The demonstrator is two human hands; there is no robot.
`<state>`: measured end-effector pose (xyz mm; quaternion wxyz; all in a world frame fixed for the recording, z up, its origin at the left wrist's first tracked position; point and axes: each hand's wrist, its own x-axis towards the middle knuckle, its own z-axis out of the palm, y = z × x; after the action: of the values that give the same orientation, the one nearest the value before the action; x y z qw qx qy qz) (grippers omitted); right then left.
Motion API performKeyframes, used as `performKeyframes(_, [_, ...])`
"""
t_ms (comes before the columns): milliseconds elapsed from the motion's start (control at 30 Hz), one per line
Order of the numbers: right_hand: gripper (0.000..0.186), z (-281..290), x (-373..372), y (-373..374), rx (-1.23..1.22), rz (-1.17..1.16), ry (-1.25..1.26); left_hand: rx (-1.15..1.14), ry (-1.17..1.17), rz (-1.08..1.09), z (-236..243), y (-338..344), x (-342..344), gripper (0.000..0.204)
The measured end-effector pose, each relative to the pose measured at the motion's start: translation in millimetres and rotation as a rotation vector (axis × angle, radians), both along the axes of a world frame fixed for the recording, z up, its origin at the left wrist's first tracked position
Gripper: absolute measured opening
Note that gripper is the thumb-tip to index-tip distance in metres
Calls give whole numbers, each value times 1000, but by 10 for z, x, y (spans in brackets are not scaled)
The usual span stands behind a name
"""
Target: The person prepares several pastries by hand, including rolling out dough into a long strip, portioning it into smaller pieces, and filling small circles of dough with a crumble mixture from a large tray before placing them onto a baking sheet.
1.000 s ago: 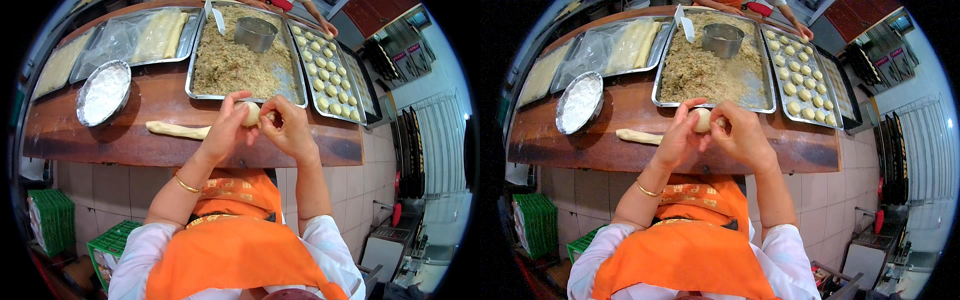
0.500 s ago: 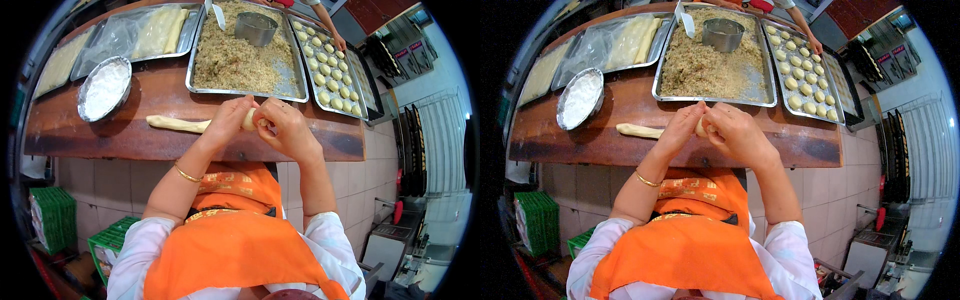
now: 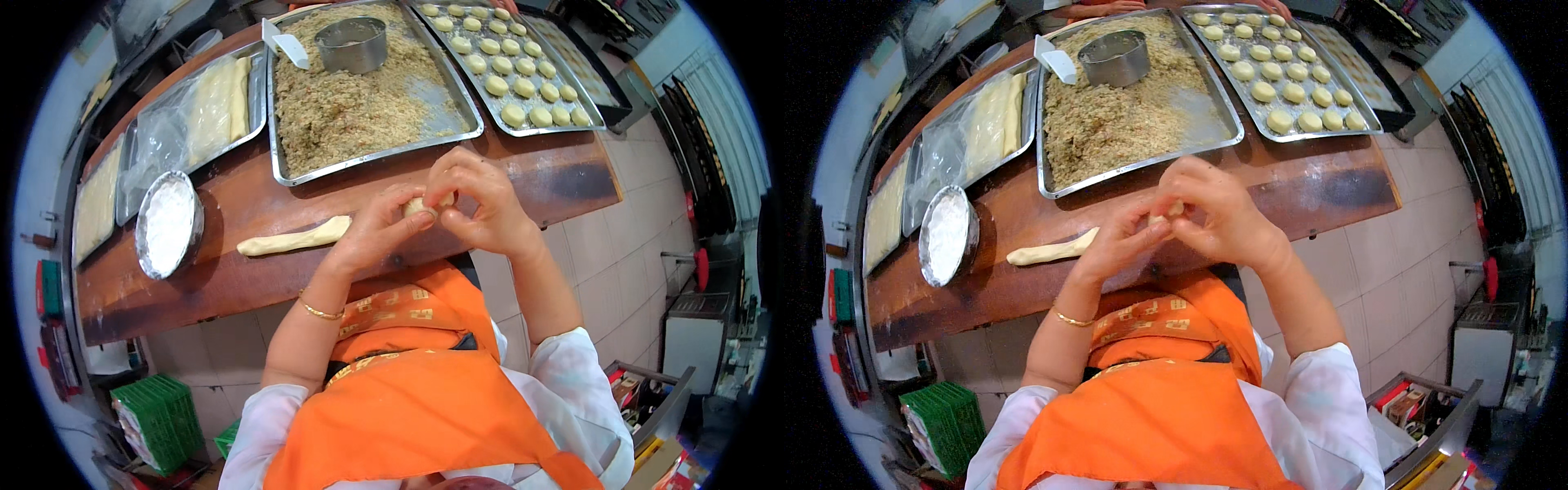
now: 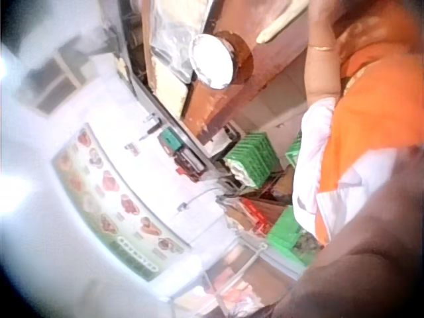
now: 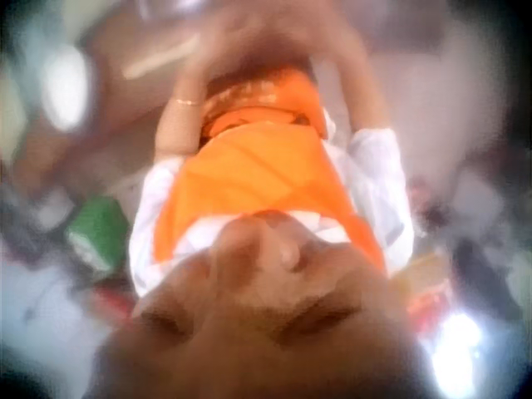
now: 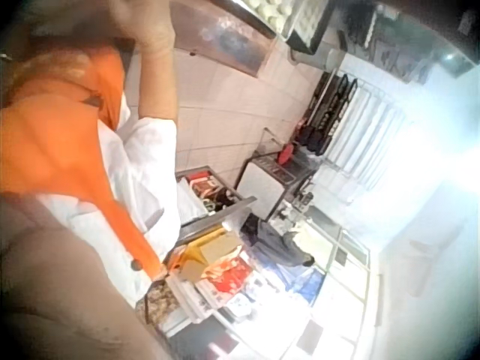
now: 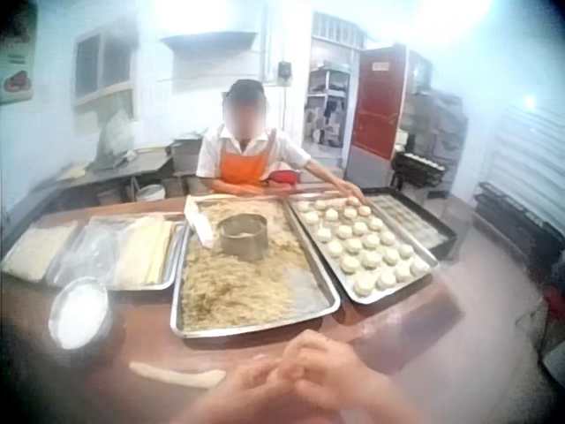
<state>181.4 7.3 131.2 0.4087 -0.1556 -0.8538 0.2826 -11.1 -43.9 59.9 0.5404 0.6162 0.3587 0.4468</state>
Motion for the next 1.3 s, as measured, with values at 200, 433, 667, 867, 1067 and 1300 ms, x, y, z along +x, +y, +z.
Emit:
performKeyframes(200, [30,-1218,355,218,93,-467,-464,286,652,150,-650,196,101,45])
performKeyframes(433, [37,-1166,620,33,-78,-793,-62,-90,249,161,-412,538,230,52])
performKeyframes(667, [32,-1092,735,-72,-90,-771,-13,300,935,141,-437,850,485,51])
performKeyframes(867, [31,-1241,774,-70,-191,-758,8,341,1035,5,-487,926,515,55])
performKeyframes(1067, [32,-1183,724,-60,-189,-727,30,400,1056,14,-530,919,501,57])
performKeyframes(1300, [31,-1031,797,-234,-133,-689,114,135,441,119,-797,922,299,45])
